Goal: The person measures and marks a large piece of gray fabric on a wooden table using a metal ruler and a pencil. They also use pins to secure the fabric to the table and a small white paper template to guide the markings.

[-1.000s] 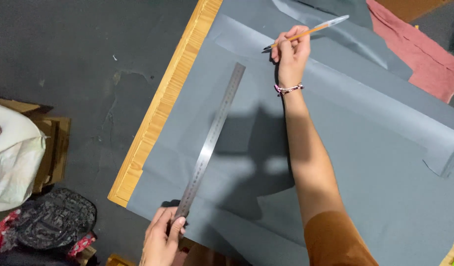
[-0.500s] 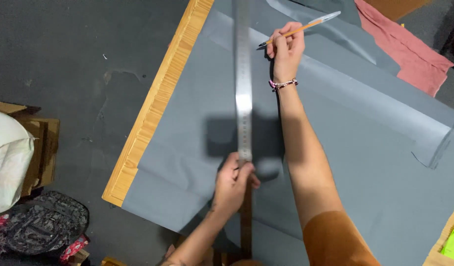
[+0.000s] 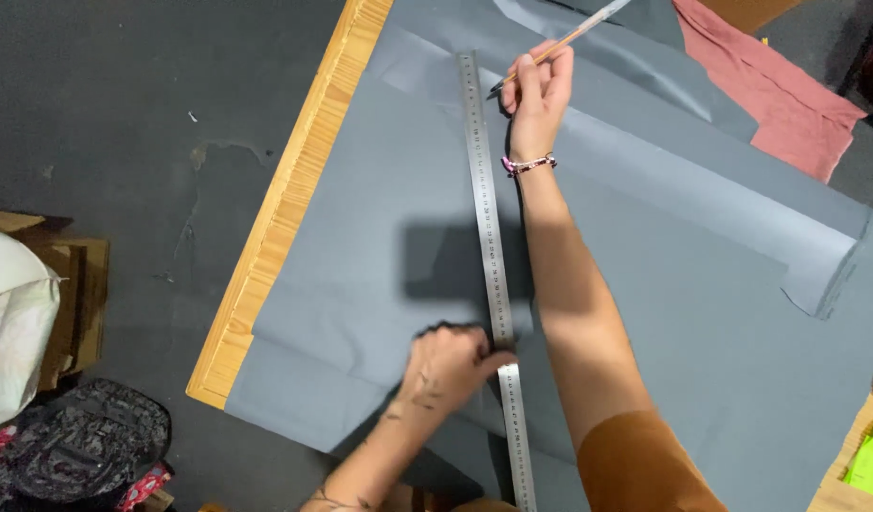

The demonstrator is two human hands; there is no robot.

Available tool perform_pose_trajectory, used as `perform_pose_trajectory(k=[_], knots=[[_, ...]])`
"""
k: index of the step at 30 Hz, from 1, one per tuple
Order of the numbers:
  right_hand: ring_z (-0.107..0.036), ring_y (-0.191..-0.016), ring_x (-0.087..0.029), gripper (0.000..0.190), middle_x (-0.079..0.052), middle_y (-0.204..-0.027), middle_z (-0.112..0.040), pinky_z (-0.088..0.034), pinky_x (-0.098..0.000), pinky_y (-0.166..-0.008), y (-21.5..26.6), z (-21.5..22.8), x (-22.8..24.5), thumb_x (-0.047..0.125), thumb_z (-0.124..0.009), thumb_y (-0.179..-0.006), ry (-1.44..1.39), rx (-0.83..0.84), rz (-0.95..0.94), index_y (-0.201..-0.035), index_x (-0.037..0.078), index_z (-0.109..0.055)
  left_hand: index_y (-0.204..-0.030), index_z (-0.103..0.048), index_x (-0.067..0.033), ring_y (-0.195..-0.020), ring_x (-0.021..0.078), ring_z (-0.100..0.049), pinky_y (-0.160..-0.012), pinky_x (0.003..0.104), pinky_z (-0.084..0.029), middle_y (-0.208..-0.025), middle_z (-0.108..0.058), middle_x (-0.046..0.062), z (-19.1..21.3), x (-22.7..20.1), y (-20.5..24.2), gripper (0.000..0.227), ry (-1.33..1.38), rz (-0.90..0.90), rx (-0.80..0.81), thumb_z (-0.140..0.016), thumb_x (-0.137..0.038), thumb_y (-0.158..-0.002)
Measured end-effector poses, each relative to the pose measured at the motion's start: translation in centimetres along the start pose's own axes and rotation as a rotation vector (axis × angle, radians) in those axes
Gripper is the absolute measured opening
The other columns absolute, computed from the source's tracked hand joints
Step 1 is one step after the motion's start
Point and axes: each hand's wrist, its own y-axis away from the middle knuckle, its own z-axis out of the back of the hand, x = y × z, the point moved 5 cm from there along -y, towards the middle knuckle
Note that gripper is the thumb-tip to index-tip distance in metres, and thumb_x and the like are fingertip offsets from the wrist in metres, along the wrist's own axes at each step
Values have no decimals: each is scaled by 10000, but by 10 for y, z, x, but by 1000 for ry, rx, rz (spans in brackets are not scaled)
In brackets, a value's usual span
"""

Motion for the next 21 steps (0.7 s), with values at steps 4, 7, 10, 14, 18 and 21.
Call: perform_pose_trajectory(k=[4, 7, 10, 14, 18, 21], knots=[[-366, -503, -94, 119, -39, -722, -464, -326, -225, -475, 0, 1, -2, 150, -535, -998, 6, 3, 6, -957, 111, -430, -816, -591, -144, -620, 255, -563, -485, 396, -440, -690, -567, 45, 63, -1, -28, 411, -131, -396, -778, -657, -532, -936], [-382, -472, -91, 147, -56, -724, -494, -313, -214, -445, 2, 0, -1, 176, -543, -993, 49, -1, 8, -931, 104, -431, -1120, -545, -40, -920, 368, -552, -788, 474, -470, -1083, -587, 153, 101, -3, -69, 141, -37, -532, -877, -507, -97, -997], [-355, -473, -82, 136, -35, -701, -465, -303, -206, -454, -2, -3, 2, 156, -537, -993, 47, -1, 15, -929, 111, -426, -1405, -491, 7, -1392, 386, -464, -1201, 534, -339, -1476, -497, 197, 119, 2, -110, 453, -85, -502, -853, -520, 14, -953], [-371, -476, -91, 151, -37, -695, -466, -311, -215, -459, 3, -5, 7, 145, -537, -986, 50, 9, -7, -910, 112, -412, -1521, -403, -65, -1470, 306, -379, -1232, 540, -241, -1565, -431, 128, 117, 16, -124, 539, -248, -383, -822, -546, -170, -1012], [-371, -494, -100, 127, -37, -714, -472, -332, -226, -480, 3, -7, 11, 135, -536, -982, 38, 6, -35, -921, 123, -424, -1532, -421, -93, -1501, 304, -307, -1241, 535, -226, -1606, -365, 94, 116, 19, -127, 530, -344, -300, -827, -535, -253, -1039], [-406, -498, -98, 134, -27, -704, -464, -303, -214, -456, 1, 0, -1, 157, -564, -970, 10, -32, -32, -943, 124, -437, -1541, -416, -99, -1510, 339, -283, -1237, 559, -212, -1615, -356, 97, 118, 14, -123, 537, -355, -313, -829, -502, -263, -1037]])
